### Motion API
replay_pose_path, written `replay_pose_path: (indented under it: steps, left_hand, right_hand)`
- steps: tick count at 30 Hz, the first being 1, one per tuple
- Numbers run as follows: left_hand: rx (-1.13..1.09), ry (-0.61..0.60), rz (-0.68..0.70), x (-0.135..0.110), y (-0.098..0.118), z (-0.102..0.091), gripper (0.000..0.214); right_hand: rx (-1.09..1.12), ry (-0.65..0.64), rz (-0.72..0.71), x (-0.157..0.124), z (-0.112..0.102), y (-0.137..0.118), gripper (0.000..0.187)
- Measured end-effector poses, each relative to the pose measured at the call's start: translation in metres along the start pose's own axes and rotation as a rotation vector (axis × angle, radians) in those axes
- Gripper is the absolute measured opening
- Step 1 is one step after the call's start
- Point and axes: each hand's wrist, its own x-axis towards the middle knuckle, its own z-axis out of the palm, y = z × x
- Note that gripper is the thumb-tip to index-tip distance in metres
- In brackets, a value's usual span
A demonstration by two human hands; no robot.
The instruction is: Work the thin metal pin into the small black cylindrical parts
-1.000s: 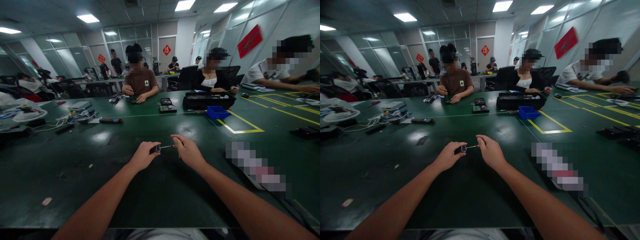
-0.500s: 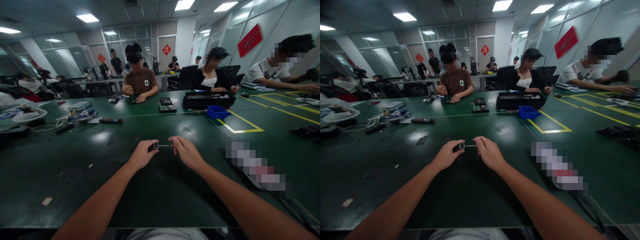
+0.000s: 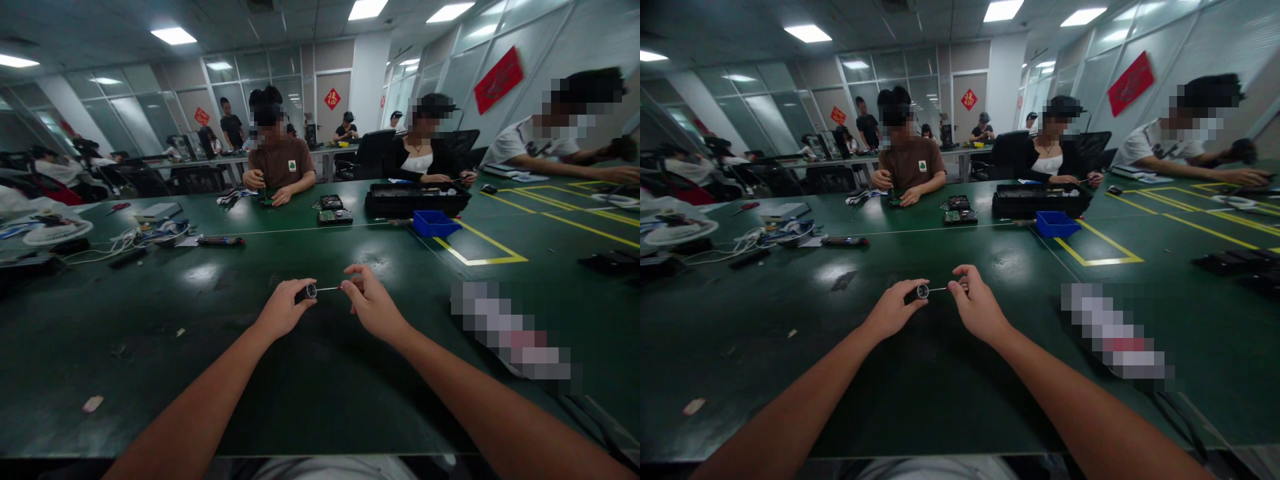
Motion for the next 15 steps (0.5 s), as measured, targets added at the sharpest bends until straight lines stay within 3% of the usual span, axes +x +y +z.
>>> replay_pose_path:
  steps: [3,7,10,15]
  left_hand:
    - [0.013,-0.008,0.003,-0.0003,0.0009,-0.0007,0.040]
    - [0.018,-0.032,-0.002,-0.0009,0.0036,-0.0014,0.040]
    - [0.011,-0.025,0.006,-0.0011,0.0047,-0.0015,0.041]
    - [-0.033,0.042,0.010,-0.0003,0.0056,-0.0012,0.040]
  right_hand:
    - [-0.021,0.000,-0.071,-0.0003,-0.0011,0.0018,0.020]
    - [-0.027,0.017,-0.065,0.0011,-0.0025,0.0005,0.026]
    - [0.105,0.091,-0.015,0.0027,-0.0011,-0.0021,0.019]
    - [0.416,0.145,0.077,0.0073,0.0029,-0.0005,0.027]
